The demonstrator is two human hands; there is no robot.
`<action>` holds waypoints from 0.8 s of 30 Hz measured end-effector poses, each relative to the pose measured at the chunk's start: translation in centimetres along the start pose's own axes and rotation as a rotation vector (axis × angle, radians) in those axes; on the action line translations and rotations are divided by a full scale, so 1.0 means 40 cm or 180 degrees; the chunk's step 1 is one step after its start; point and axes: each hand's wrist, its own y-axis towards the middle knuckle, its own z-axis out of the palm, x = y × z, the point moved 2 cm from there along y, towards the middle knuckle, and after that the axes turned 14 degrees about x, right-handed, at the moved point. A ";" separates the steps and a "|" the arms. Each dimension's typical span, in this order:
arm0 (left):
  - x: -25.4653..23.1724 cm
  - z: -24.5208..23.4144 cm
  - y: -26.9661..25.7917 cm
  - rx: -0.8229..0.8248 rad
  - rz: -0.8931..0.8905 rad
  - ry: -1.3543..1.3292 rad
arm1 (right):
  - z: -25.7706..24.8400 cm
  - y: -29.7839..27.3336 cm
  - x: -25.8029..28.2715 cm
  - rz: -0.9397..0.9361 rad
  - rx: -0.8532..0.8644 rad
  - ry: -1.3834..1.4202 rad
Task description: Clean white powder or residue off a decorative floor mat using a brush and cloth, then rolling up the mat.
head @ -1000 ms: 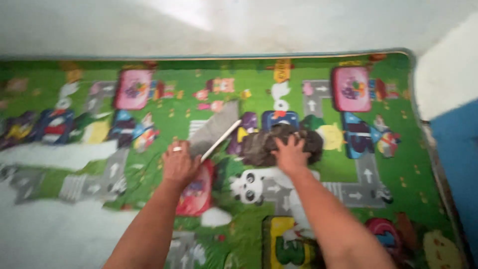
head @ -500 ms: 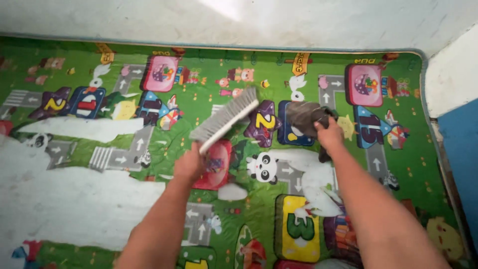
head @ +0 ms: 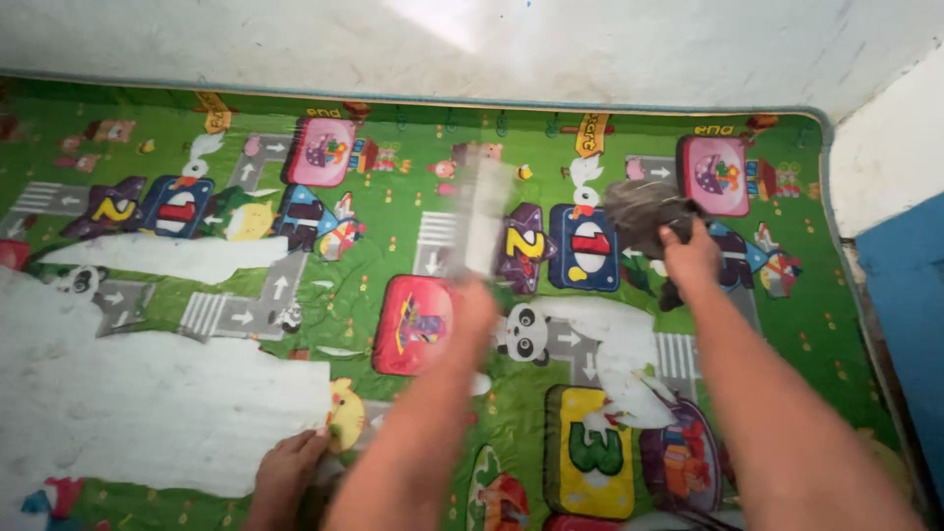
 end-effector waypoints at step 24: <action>-0.310 0.281 0.096 0.0692 0.1288 -0.0390 | -0.196 -0.032 -0.218 0.1031 -0.0700 0.0077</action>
